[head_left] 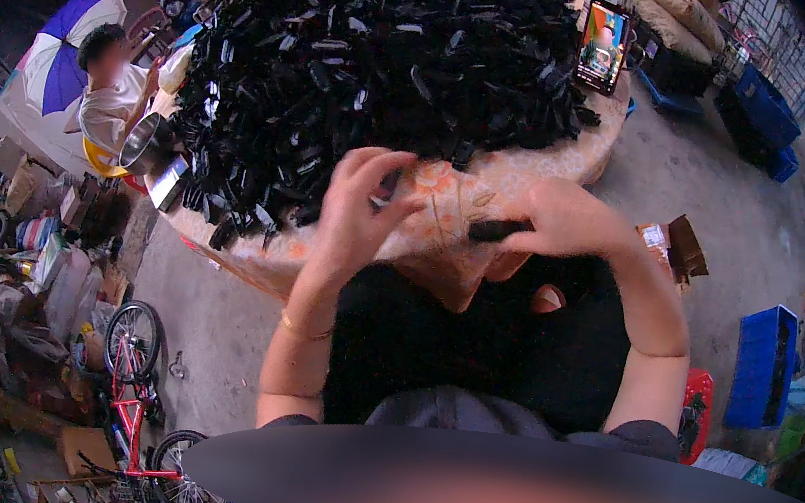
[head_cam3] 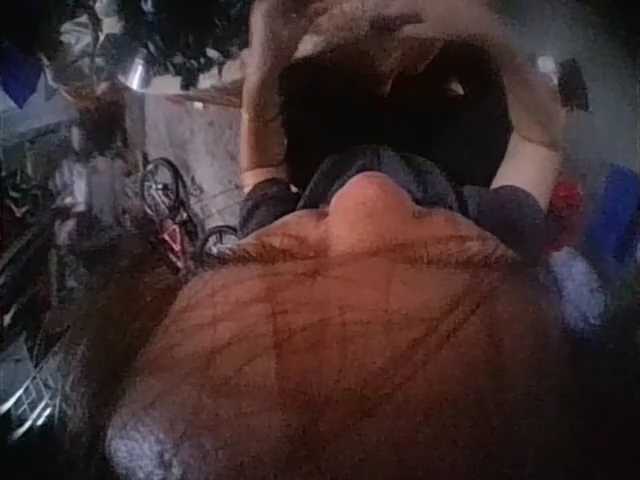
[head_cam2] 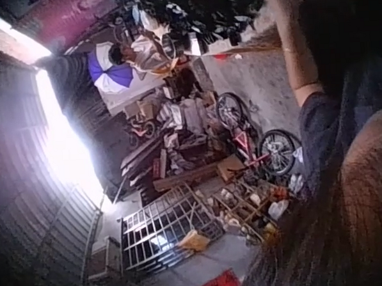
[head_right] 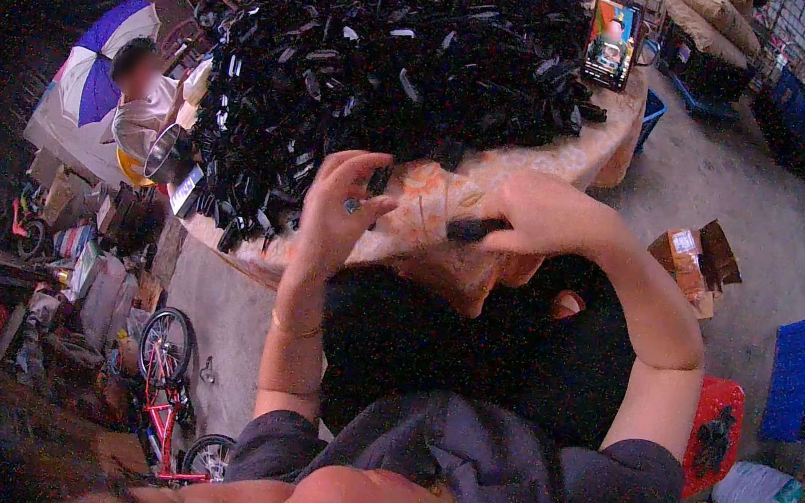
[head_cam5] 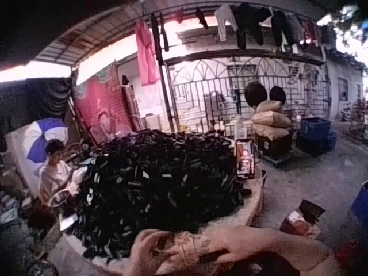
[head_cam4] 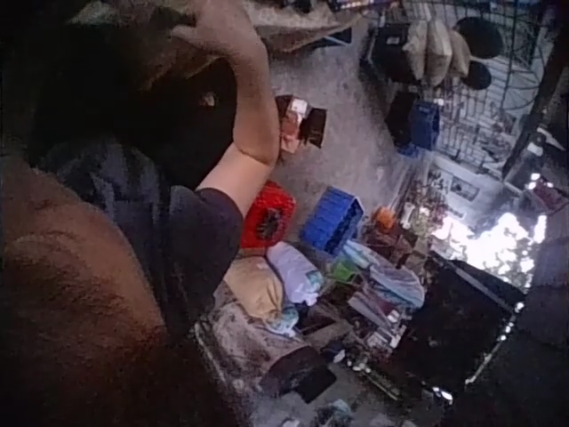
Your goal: The person sorts and inspects small black plastic components by hand, working through a large pile on a table.
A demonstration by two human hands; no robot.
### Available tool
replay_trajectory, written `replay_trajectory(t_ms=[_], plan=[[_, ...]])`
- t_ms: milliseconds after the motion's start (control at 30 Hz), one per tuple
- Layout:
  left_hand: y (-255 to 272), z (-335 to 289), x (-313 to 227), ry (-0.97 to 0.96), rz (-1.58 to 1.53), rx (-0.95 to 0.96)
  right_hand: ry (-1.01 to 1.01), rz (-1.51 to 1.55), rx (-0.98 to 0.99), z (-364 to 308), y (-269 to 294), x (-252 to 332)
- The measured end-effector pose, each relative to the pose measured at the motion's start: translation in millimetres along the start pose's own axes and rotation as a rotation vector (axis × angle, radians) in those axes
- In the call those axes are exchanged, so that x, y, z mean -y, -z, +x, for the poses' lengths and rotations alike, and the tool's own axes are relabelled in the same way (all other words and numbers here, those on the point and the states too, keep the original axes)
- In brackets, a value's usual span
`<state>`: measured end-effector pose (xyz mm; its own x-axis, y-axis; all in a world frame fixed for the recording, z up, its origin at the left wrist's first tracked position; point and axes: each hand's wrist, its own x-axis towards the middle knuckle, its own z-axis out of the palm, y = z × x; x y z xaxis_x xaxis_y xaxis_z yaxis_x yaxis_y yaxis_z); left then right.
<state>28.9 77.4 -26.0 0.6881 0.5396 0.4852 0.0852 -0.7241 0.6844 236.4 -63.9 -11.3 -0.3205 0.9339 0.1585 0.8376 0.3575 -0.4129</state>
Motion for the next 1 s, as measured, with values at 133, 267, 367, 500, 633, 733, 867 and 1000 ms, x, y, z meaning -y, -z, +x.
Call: replay_trajectory(t_ms=[133,267,367,500,633,733,867,1000], plan=[[25,-15,15,-0.169,0.499,0.086,-0.212,-0.095,0.301,-1,3,2],[14,-18,21,-0.133,0.474,0.173,-0.222,0.033,0.016,20,-6,-10],[-1,-11,7,-0.124,0.514,0.194,-0.164,-0.025,-0.451,48,-13,-29],[-16,-1,13,-0.074,0.267,0.077,-0.261,-0.193,-0.737,103,-7,-42],[-30,19,8,0.057,0.172,-0.011,-0.335,-0.33,-0.73,129,-4,-59],[-31,31,14,0.34,-0.149,0.04,-0.365,-0.43,-0.65,137,-3,-58],[-35,33,20,0.441,-0.647,-0.01,-0.343,-0.261,-0.59,126,-1,-51],[-43,29,16,0.415,-0.884,0.037,-0.118,0.351,-0.716,95,-9,-64]])
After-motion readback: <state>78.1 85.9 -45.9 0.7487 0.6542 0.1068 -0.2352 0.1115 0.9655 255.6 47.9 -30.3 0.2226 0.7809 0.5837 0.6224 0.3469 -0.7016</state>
